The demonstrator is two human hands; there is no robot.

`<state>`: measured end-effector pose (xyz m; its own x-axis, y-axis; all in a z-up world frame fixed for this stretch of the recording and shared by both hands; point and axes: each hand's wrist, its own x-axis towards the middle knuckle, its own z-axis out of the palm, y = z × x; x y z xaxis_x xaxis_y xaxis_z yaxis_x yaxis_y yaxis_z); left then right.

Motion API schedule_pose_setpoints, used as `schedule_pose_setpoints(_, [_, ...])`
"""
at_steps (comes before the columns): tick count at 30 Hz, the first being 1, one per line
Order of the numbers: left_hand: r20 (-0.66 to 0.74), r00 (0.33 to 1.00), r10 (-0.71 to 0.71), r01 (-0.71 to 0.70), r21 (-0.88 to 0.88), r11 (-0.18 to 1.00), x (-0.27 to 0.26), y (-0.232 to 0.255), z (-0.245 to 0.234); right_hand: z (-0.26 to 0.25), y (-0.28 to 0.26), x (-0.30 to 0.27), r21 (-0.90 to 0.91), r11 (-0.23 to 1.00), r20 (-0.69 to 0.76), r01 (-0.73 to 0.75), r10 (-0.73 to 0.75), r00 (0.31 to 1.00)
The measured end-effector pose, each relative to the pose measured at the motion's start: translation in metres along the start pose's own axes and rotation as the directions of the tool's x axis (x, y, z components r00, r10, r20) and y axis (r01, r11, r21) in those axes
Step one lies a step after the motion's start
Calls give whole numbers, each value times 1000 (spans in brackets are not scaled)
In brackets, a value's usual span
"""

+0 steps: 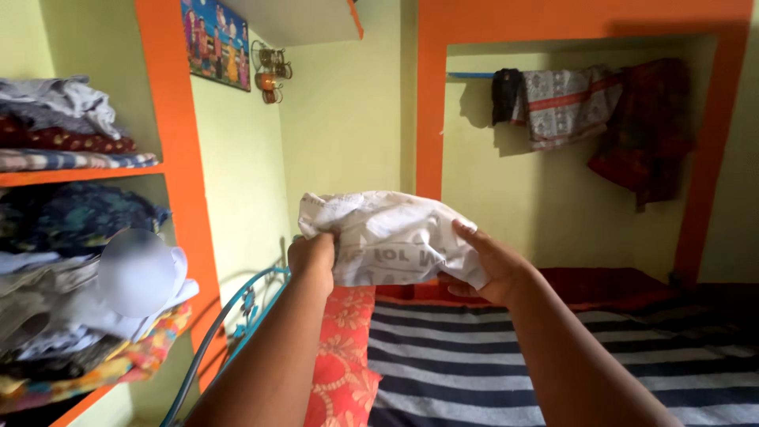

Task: The person folds a blue floral cloth and places it on a shelf, smooths a striped bedsheet by hand, and puts a white plastic bag into a shelving unit before straightening a stack of books.

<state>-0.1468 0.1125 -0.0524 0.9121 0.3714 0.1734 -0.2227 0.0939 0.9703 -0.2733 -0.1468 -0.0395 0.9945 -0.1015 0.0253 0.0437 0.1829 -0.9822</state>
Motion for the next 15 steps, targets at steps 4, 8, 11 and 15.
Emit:
schedule_pose_setpoints(4, [21, 999, 32, -29, -102, 994, -13, -8, -29, 4, 29, 10, 75, 997, -46, 30, -27, 999])
schedule_pose_setpoints(8, [131, 980, -151, 183, -283, 941, -28, 9, -63, 14, 48, 17, 218, 969, 45, 113, -125, 991])
schedule_pose_setpoints(11, [189, 958, -214, 268, -339, 902, -38, 17, -82, 27, 51, 13, 247, 962, 1, 114, -118, 993])
schedule_pose_setpoints(15, [331, 933, -139, 311, -552, 773, -38, 7, -108, 47, 54, 7, 251, 963, -25, 100, -97, 995])
